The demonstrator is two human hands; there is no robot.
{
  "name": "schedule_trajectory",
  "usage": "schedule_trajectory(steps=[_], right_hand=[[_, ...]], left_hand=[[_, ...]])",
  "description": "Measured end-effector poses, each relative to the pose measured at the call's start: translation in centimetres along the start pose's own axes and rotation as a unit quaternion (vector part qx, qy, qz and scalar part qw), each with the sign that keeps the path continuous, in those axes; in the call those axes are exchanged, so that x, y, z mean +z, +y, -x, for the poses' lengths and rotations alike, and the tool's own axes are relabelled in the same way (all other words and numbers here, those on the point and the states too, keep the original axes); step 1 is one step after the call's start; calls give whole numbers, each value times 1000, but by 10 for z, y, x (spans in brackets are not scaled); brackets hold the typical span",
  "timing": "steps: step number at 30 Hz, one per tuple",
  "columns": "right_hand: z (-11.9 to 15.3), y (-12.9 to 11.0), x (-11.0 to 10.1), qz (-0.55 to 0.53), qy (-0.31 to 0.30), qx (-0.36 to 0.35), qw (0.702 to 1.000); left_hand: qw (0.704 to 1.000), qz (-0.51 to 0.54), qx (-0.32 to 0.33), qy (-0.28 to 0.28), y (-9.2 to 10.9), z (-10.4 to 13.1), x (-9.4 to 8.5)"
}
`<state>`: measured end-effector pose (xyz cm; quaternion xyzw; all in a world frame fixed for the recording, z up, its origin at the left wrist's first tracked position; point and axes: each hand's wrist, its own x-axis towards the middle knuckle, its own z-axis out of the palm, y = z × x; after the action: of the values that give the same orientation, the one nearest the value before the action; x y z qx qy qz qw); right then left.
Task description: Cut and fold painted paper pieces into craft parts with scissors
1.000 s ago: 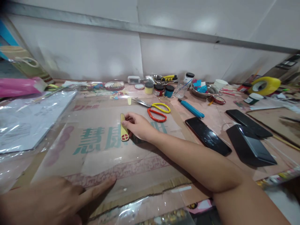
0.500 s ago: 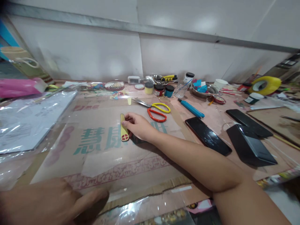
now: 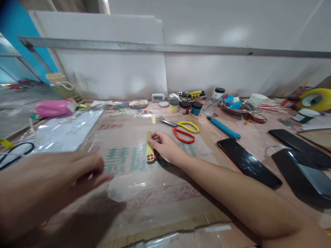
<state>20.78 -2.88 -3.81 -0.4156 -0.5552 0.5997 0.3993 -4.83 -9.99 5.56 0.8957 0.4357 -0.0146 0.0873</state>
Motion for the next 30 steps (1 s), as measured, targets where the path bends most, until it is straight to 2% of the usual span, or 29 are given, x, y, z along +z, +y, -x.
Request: schedule_trajectory(steps=[1, 3, 6, 8, 9, 11, 15, 17, 19, 22, 24, 27, 30], right_hand=[[0, 0, 0, 0, 4, -3, 1000], [0, 1, 0, 4, 12, -11, 1000], [2, -1, 1, 14, 27, -30, 999], [5, -5, 3, 23, 40, -45, 998], [8, -8, 6, 29, 43, -48, 997], [17, -16, 12, 31, 37, -42, 998], [35, -29, 29, -2, -23, 20, 1000], [40, -29, 36, -6, -47, 47, 998], [41, -26, 42, -4, -61, 69, 996], [39, -18, 47, -25, -48, 90, 995], [39, -15, 49, -33, -40, 93, 994], [39, -14, 50, -8, -58, 83, 995], [39, -13, 49, 25, -80, 72, 994]], left_hand=[[997, -69, -38, 12, -3, -6, -7], [984, -143, -85, -57, -11, -22, -12], [976, -82, -74, -189, -28, -45, -8], [971, -19, -62, -229, -36, -54, -6], [972, -5, -57, -227, -38, -56, -5], [981, -16, -45, -188, -37, -56, -5], [992, -52, -38, -109, -27, -50, -5], [995, -34, -23, -86, -23, -48, -4], [999, -12, -12, -38, -21, -47, -3], [999, 17, 5, 38, -16, -47, 0], [997, 41, 57, 36, -11, -46, 3], [989, 68, 131, -16, -4, -44, 7], [987, 67, 136, -46, 1, -44, 8]])
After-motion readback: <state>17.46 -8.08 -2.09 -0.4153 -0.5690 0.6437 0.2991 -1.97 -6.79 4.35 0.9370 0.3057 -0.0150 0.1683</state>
